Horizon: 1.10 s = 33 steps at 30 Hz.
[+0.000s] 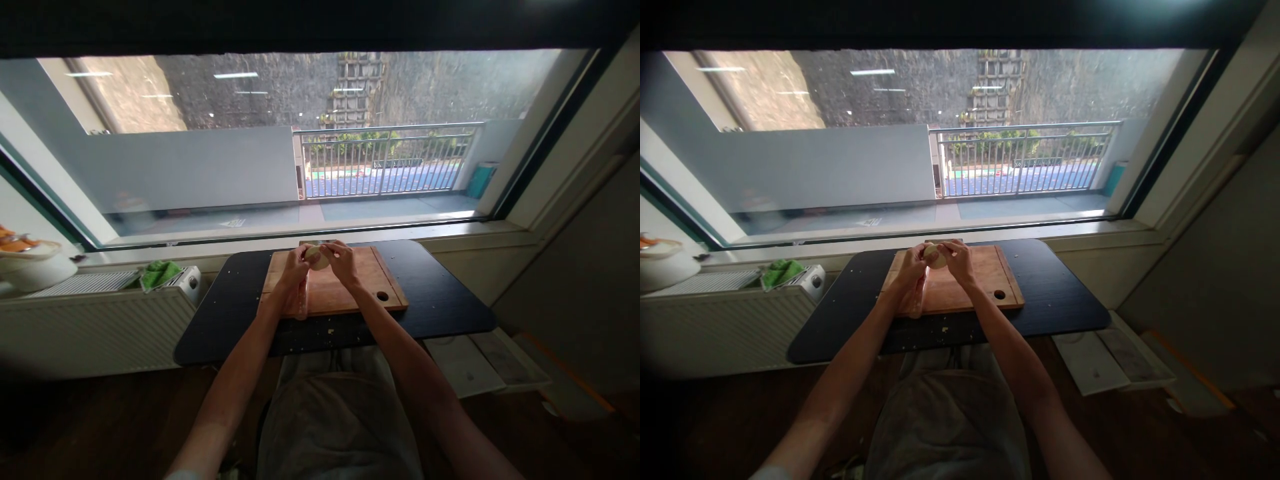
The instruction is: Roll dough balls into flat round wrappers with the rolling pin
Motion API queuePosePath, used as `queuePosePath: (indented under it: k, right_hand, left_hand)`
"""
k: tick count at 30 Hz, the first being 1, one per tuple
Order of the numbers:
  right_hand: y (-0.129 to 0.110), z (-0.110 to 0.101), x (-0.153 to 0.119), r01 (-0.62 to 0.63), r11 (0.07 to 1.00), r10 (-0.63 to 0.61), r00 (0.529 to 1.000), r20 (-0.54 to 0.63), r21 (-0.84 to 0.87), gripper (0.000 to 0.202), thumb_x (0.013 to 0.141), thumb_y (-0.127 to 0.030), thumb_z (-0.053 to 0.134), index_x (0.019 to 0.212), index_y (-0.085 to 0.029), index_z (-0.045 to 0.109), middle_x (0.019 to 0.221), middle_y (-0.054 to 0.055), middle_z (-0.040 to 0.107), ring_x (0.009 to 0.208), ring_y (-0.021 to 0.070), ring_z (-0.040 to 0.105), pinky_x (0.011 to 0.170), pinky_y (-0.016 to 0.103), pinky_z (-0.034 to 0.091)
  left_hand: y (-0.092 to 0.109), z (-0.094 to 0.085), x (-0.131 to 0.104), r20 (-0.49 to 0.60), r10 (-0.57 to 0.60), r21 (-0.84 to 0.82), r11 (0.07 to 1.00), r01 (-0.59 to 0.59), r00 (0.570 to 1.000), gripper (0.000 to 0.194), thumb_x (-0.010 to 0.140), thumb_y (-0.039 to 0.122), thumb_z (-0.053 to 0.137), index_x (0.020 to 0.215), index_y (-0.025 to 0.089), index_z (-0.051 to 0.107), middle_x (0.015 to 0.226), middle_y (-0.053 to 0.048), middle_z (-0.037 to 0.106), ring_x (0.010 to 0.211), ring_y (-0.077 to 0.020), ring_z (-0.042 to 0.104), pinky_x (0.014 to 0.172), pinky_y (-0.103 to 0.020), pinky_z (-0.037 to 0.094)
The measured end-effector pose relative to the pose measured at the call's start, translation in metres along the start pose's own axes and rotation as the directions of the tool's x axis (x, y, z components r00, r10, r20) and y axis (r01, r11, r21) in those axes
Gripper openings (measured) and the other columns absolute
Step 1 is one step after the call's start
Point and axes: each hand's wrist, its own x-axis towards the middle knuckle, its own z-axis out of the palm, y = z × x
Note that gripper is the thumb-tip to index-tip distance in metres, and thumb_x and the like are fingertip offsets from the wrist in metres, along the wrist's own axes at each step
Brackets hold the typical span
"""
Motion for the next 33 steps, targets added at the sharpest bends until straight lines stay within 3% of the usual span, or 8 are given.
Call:
queuePosePath:
  k: [6, 9, 15, 17, 19, 23, 29, 33]
  right_hand:
    - [-0.001, 0.002, -0.001, -0.080, 0.984, 0.069, 0.995, 0.071, 0.162, 0.051, 0.089, -0.070, 0.077, 0.108, -0.023, 0.083, 0.112, 0.009, 0.078, 0.096, 0.0241, 0.071, 0.084, 0.037, 0.061]
    - [0.002, 0.007, 0.000, -0.120, 0.981, 0.102, 0.987, 0.123, 0.149, 0.054, 0.082, -0.073, 0.081, 0.102, -0.023, 0.081, 0.104, 0.007, 0.077, 0.088, 0.0224, 0.070, 0.080, 0.037, 0.061]
    - [0.011, -0.015, 0.009, -0.145, 0.987, 0.146, 0.989, 0.014, -0.071, 0.035, 0.081, -0.055, 0.084, 0.077, -0.021, 0.077, 0.082, 0.005, 0.073, 0.075, 0.0196, 0.062, 0.070, 0.034, 0.055]
    - [0.012, -0.035, 0.010, -0.229, 0.972, 0.233, 0.965, 0.118, -0.045, 0.037, 0.078, -0.055, 0.086, 0.076, -0.019, 0.079, 0.074, 0.004, 0.072, 0.072, 0.0195, 0.063, 0.064, 0.031, 0.053]
    - [0.011, -0.054, 0.008, -0.342, 0.940, 0.329, 0.882, 0.336, -0.023, 0.042, 0.076, -0.058, 0.087, 0.079, -0.016, 0.081, 0.071, 0.004, 0.072, 0.069, 0.0187, 0.063, 0.061, 0.029, 0.051]
    - [0.000, -0.068, -0.001, -0.441, 0.886, 0.448, 0.744, 0.496, -0.140, 0.048, 0.075, -0.060, 0.089, 0.077, -0.013, 0.078, 0.070, 0.004, 0.070, 0.065, 0.0150, 0.061, 0.056, 0.024, 0.048]
    - [-0.006, -0.038, -0.005, -0.371, 0.882, 0.465, 0.784, 0.411, -0.289, 0.032, 0.100, -0.044, 0.071, 0.093, -0.013, 0.080, 0.083, 0.006, 0.077, 0.069, 0.0148, 0.064, 0.059, 0.022, 0.046]
    - [-0.007, -0.024, -0.005, -0.128, 0.813, 0.395, 0.838, 0.377, -0.568, 0.028, 0.106, -0.034, 0.063, 0.105, -0.015, 0.083, 0.102, 0.011, 0.080, 0.091, 0.0212, 0.071, 0.077, 0.027, 0.050]
  left_hand:
    - [-0.006, 0.001, 0.005, -0.100, 0.012, -0.080, 0.997, -0.020, 0.995, 0.041, 0.073, 0.044, 0.095, 0.098, 0.015, 0.080, 0.091, -0.006, 0.077, 0.079, -0.0184, 0.068, 0.075, -0.030, 0.055]
    - [-0.007, -0.002, 0.009, -0.153, 0.027, -0.070, 0.997, -0.038, 0.988, 0.048, 0.076, 0.058, 0.093, 0.093, 0.015, 0.080, 0.086, -0.006, 0.077, 0.076, -0.0185, 0.067, 0.073, -0.030, 0.054]
    - [-0.002, -0.014, 0.001, -0.233, 0.171, 0.317, 0.944, -0.091, 0.957, 0.029, 0.091, 0.048, 0.083, 0.081, 0.021, 0.078, 0.079, -0.007, 0.075, 0.072, -0.0213, 0.064, 0.070, -0.031, 0.047]
    - [0.000, -0.017, -0.008, -0.122, 0.123, 0.507, 0.861, -0.045, 0.985, 0.024, 0.088, 0.043, 0.086, 0.079, 0.022, 0.078, 0.073, -0.006, 0.072, 0.068, -0.0221, 0.063, 0.070, -0.032, 0.045]
    - [0.005, -0.017, -0.015, -0.057, 0.032, 0.663, 0.749, 0.013, 0.998, 0.025, 0.086, 0.045, 0.087, 0.082, 0.022, 0.078, 0.069, -0.005, 0.070, 0.068, -0.0234, 0.065, 0.072, -0.032, 0.045]
    - [0.025, -0.011, -0.019, 0.059, -0.260, 0.933, 0.358, 0.040, 0.964, 0.033, 0.091, 0.050, 0.080, 0.094, 0.017, 0.077, 0.092, -0.011, 0.080, 0.087, -0.0265, 0.074, 0.077, -0.031, 0.049]
    - [0.047, -0.024, -0.024, 0.027, -0.291, 0.991, 0.136, 0.013, 0.956, 0.034, 0.098, 0.041, 0.071, 0.111, 0.010, 0.077, 0.111, -0.018, 0.082, 0.102, -0.0291, 0.078, 0.085, -0.031, 0.055]
    - [0.056, -0.039, -0.028, -0.015, -0.329, 0.997, 0.072, 0.041, 0.944, 0.038, 0.099, 0.042, 0.068, 0.121, 0.013, 0.074, 0.119, -0.018, 0.082, 0.110, -0.0311, 0.078, 0.090, -0.032, 0.057]
